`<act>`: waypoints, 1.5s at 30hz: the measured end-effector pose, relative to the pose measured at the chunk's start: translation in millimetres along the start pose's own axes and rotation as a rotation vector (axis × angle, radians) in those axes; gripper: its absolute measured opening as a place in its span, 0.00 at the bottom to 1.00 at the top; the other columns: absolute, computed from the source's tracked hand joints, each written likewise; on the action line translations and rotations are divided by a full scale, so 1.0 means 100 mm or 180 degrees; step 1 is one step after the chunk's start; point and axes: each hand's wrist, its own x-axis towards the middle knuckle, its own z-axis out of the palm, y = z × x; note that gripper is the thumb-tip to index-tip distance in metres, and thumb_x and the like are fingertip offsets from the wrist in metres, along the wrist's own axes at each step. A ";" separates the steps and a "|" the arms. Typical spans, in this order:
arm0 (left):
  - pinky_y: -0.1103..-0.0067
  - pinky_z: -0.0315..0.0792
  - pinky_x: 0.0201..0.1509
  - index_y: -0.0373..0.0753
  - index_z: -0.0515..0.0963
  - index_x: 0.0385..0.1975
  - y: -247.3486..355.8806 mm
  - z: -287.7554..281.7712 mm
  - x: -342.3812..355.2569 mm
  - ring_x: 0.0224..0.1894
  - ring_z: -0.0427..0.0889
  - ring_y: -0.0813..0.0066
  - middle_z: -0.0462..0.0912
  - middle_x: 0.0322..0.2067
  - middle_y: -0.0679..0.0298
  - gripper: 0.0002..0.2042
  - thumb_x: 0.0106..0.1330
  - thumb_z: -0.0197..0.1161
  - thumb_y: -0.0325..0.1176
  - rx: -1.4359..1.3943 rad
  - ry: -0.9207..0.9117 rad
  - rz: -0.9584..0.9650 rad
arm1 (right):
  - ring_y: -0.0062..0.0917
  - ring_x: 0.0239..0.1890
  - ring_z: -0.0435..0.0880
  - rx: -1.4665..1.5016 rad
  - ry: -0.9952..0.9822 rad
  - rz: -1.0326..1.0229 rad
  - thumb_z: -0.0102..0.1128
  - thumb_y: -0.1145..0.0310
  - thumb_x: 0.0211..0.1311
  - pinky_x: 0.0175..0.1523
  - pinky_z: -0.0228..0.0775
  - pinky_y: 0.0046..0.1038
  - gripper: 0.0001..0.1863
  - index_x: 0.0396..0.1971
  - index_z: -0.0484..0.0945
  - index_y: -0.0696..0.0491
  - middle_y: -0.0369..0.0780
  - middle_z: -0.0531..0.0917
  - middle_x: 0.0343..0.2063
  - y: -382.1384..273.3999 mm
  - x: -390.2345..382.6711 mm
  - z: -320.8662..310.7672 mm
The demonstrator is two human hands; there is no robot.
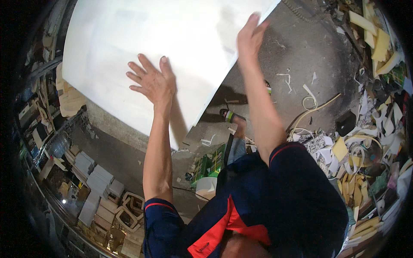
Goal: The person wipes a large white curved panel, sprays it with a paint sprayer, and then applies a white flexible strip along its edge. The person handles the panel and strip by hand and uses the sprayer to coat the surface.
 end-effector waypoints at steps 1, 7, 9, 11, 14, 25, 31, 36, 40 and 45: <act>0.33 0.33 0.71 0.33 0.49 0.76 0.00 0.00 0.00 0.76 0.33 0.26 0.39 0.74 0.31 0.43 0.72 0.44 0.63 -0.0050 -0.0018 0.0001 | 0.59 0.76 0.43 -0.0186 0.0079 -0.0179 0.43 0.41 0.73 0.79 0.37 0.47 0.53 0.72 0.30 0.71 0.69 0.42 0.72 0.08 -0.39 0.09; 0.37 0.31 0.74 0.34 0.48 0.76 0.04 -0.08 -0.06 0.76 0.31 0.29 0.37 0.75 0.33 0.40 0.74 0.44 0.57 -0.0109 -0.0002 -0.0001 | 0.60 0.76 0.37 -0.0157 -0.0449 0.0360 0.48 0.52 0.74 0.79 0.35 0.50 0.49 0.72 0.29 0.71 0.68 0.37 0.72 0.16 -2.73 0.40; 0.39 0.29 0.75 0.34 0.47 0.76 0.05 -0.13 -0.09 0.77 0.30 0.33 0.37 0.76 0.36 0.38 0.76 0.42 0.56 -0.0170 -0.0110 -0.0042 | 0.58 0.77 0.34 -0.0114 -0.1023 0.1025 0.41 0.47 0.76 0.79 0.37 0.47 0.49 0.72 0.29 0.71 0.67 0.35 0.73 0.12 -3.11 0.28; 0.42 0.27 0.76 0.35 0.46 0.77 0.09 -0.16 -0.09 0.78 0.30 0.38 0.35 0.77 0.41 0.37 0.77 0.41 0.54 -0.0111 -0.0153 -0.0130 | 0.53 0.78 0.38 -0.0123 -0.1721 0.1048 0.33 0.50 0.78 0.80 0.33 0.41 0.43 0.73 0.32 0.69 0.63 0.44 0.74 0.20 -3.14 0.06; 0.41 0.28 0.76 0.38 0.47 0.77 0.12 -0.17 -0.09 0.78 0.31 0.38 0.36 0.77 0.41 0.36 0.77 0.39 0.56 -0.0020 -0.0083 -0.0132 | 0.51 0.78 0.41 -0.0154 -0.1352 0.1738 0.25 0.46 0.79 0.80 0.34 0.37 0.42 0.73 0.37 0.71 0.63 0.44 0.74 0.42 -2.47 -0.08; 0.39 0.32 0.74 0.38 0.49 0.77 0.07 -0.09 -0.02 0.78 0.34 0.36 0.39 0.77 0.43 0.39 0.75 0.40 0.61 0.0145 -0.0059 -0.0119 | 0.37 0.79 0.42 0.1630 -0.0353 0.0738 0.18 0.25 0.68 0.80 0.35 0.35 0.53 0.77 0.33 0.54 0.47 0.41 0.78 -0.63 2.09 -0.25; 0.39 0.35 0.75 0.41 0.49 0.77 0.10 -0.11 -0.01 0.78 0.36 0.39 0.41 0.77 0.46 0.38 0.75 0.42 0.60 0.0183 -0.0044 -0.0149 | 0.52 0.76 0.50 0.0616 0.0019 0.0509 0.37 0.46 0.77 0.79 0.38 0.38 0.44 0.72 0.44 0.71 0.64 0.48 0.73 -0.02 1.01 -0.13; 0.40 0.36 0.75 0.45 0.50 0.77 0.07 -0.11 -0.04 0.79 0.38 0.41 0.42 0.78 0.50 0.35 0.76 0.46 0.56 0.0201 -0.0023 -0.0179 | 0.47 0.76 0.46 0.0071 -0.2987 0.2232 0.43 0.30 0.67 0.77 0.43 0.41 0.55 0.73 0.39 0.62 0.57 0.44 0.73 0.16 -0.74 -0.38; 0.40 0.39 0.74 0.49 0.47 0.78 -0.01 0.04 -0.02 0.79 0.39 0.46 0.41 0.79 0.55 0.33 0.78 0.42 0.55 0.0501 0.0108 -0.0245 | 0.46 0.61 0.77 -0.1784 -0.6022 0.0453 0.48 0.24 0.61 0.60 0.72 0.44 0.52 0.60 0.73 0.63 0.58 0.78 0.56 0.43 -1.01 -1.11; 0.39 0.48 0.71 0.51 0.49 0.78 -0.34 0.24 0.10 0.78 0.47 0.49 0.47 0.78 0.55 0.30 0.80 0.40 0.52 0.0647 0.0324 0.0148 | 0.48 0.55 0.81 -0.2325 -0.2655 0.1036 0.56 0.36 0.60 0.62 0.70 0.47 0.40 0.52 0.79 0.61 0.54 0.84 0.48 0.92 0.15 -2.58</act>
